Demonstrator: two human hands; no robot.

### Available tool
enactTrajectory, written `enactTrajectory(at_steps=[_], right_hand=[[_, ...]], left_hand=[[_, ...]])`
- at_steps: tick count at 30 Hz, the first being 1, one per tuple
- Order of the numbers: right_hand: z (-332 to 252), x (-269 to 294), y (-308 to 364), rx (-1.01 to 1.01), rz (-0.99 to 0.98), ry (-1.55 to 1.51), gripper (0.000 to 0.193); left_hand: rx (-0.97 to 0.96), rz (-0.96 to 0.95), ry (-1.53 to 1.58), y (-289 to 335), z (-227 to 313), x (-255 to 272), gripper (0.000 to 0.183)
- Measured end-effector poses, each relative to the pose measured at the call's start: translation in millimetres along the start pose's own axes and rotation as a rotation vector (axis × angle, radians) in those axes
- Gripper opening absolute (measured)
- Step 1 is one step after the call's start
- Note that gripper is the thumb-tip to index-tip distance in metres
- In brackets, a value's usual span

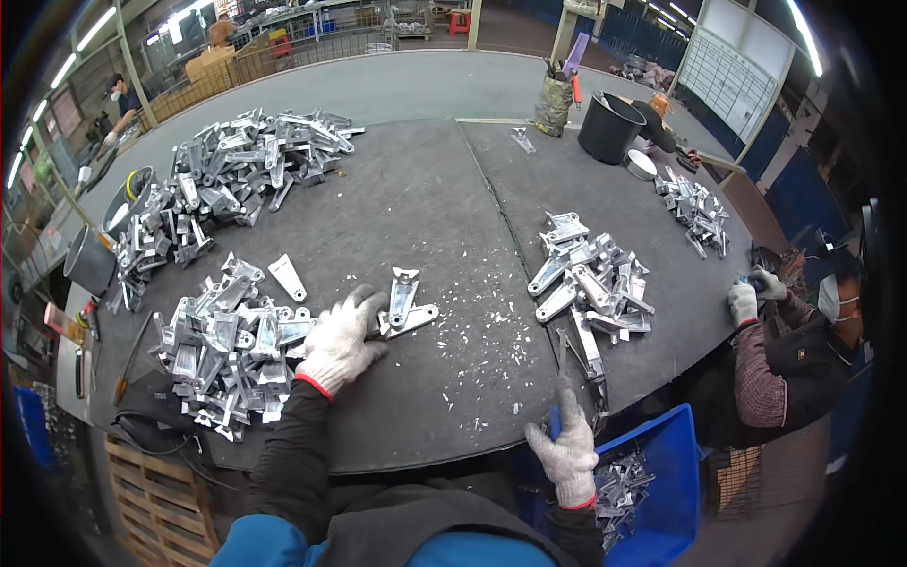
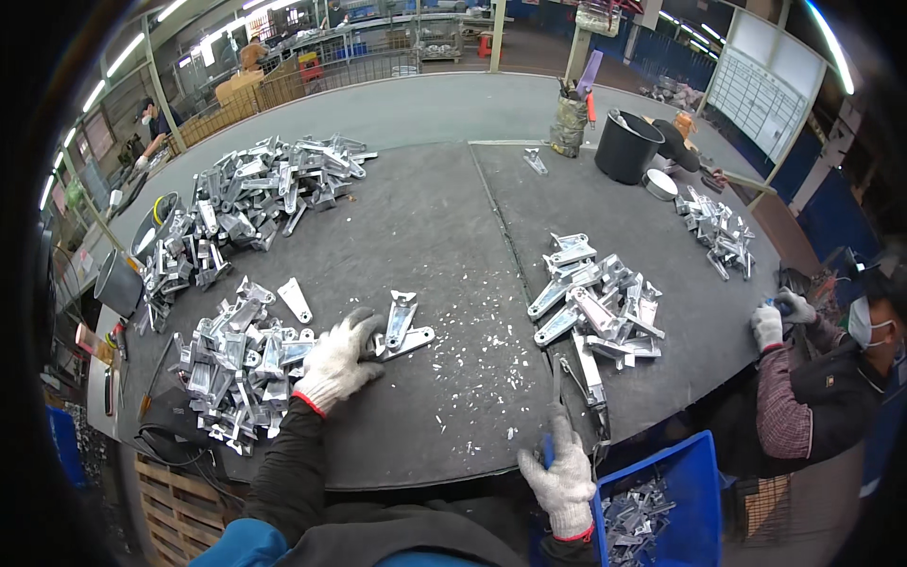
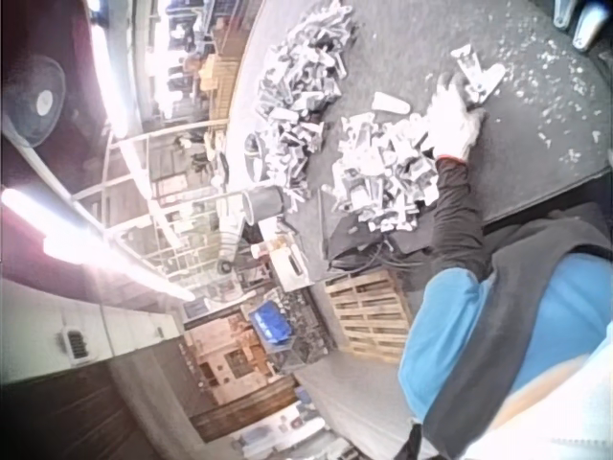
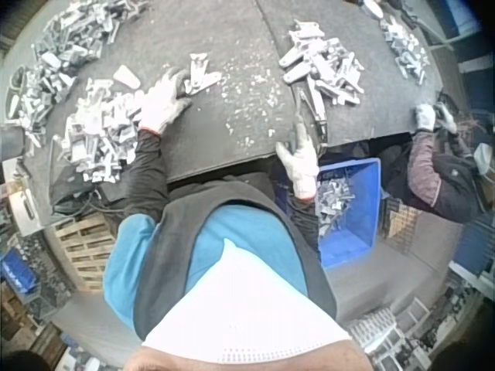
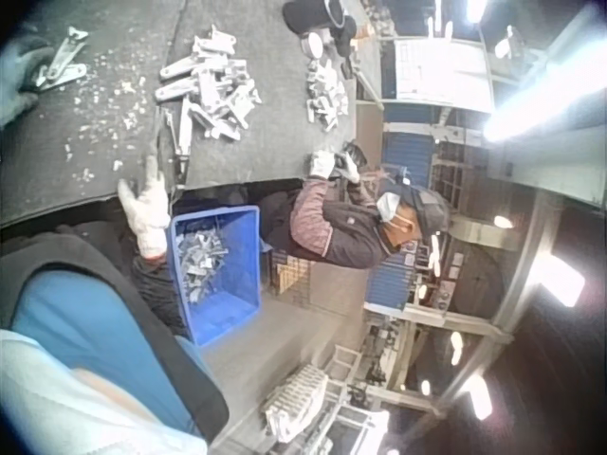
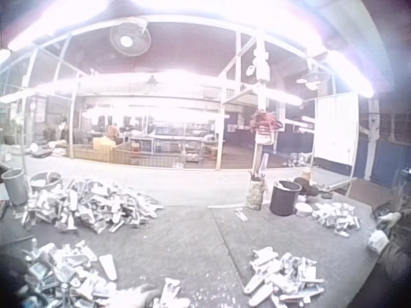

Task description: The person picks up metal components from the table, deburrs each piece using a hand file, and sorts the parts into piles across the work surface.

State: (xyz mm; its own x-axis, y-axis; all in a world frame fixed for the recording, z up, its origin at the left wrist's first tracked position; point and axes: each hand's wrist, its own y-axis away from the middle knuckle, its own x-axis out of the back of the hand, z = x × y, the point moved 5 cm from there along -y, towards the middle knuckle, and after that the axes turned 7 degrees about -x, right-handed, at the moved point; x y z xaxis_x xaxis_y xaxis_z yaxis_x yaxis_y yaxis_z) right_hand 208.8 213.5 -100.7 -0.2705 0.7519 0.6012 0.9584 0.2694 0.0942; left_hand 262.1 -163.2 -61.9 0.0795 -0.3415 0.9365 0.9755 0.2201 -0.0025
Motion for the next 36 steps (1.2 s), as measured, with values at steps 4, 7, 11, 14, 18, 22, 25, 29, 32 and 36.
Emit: enactTrajectory(at_steps=[4, 7, 11, 14, 18, 22, 25, 29, 32, 36], right_hand=[[0, 2, -1, -0.008, -0.002, 0.018, 0.092], [-2, 2, -1, -0.027, -0.015, 0.044, 0.093], [3, -1, 1, 0.023, 0.017, -0.013, 0.095], [-1, 0, 0, 0.063, 0.031, -0.009, 0.096], [10, -2, -2, 0.136, 0.058, -0.056, 0.098], [-3, 1, 1, 0.043, 0.014, -0.042, 0.097], [10, -3, 0, 0.125, 0.053, -0.004, 0.096], [-1, -3, 11, 0.103, -0.038, 0.018, 0.092], [-10, -5, 33, 0.01, -0.207, -0.132, 0.093], [-40, -10, 66, 0.019, -0.396, 0.239, 0.097]], left_hand=[[-0.079, 0.157, 0.143, 12, -11, -6, 0.066], [-0.105, 0.291, 0.321, 24, -18, -18, 0.051], [-0.068, 0.323, 0.303, 42, -10, -10, 0.038], [0.061, 0.02, 0.211, 62, 24, 5, 0.043], [-0.186, -0.328, -0.062, 72, 42, 6, 0.046], [-0.425, 0.01, -0.379, 72, 38, 15, 0.042], [-0.606, 0.077, -0.36, 68, 42, 2, 0.037], [-0.289, -0.003, -0.18, 68, 30, 1, 0.03], [-0.285, -0.295, -0.237, 77, 62, -2, 0.033], [-0.425, -0.15, -0.058, 103, 93, -3, 0.057]])
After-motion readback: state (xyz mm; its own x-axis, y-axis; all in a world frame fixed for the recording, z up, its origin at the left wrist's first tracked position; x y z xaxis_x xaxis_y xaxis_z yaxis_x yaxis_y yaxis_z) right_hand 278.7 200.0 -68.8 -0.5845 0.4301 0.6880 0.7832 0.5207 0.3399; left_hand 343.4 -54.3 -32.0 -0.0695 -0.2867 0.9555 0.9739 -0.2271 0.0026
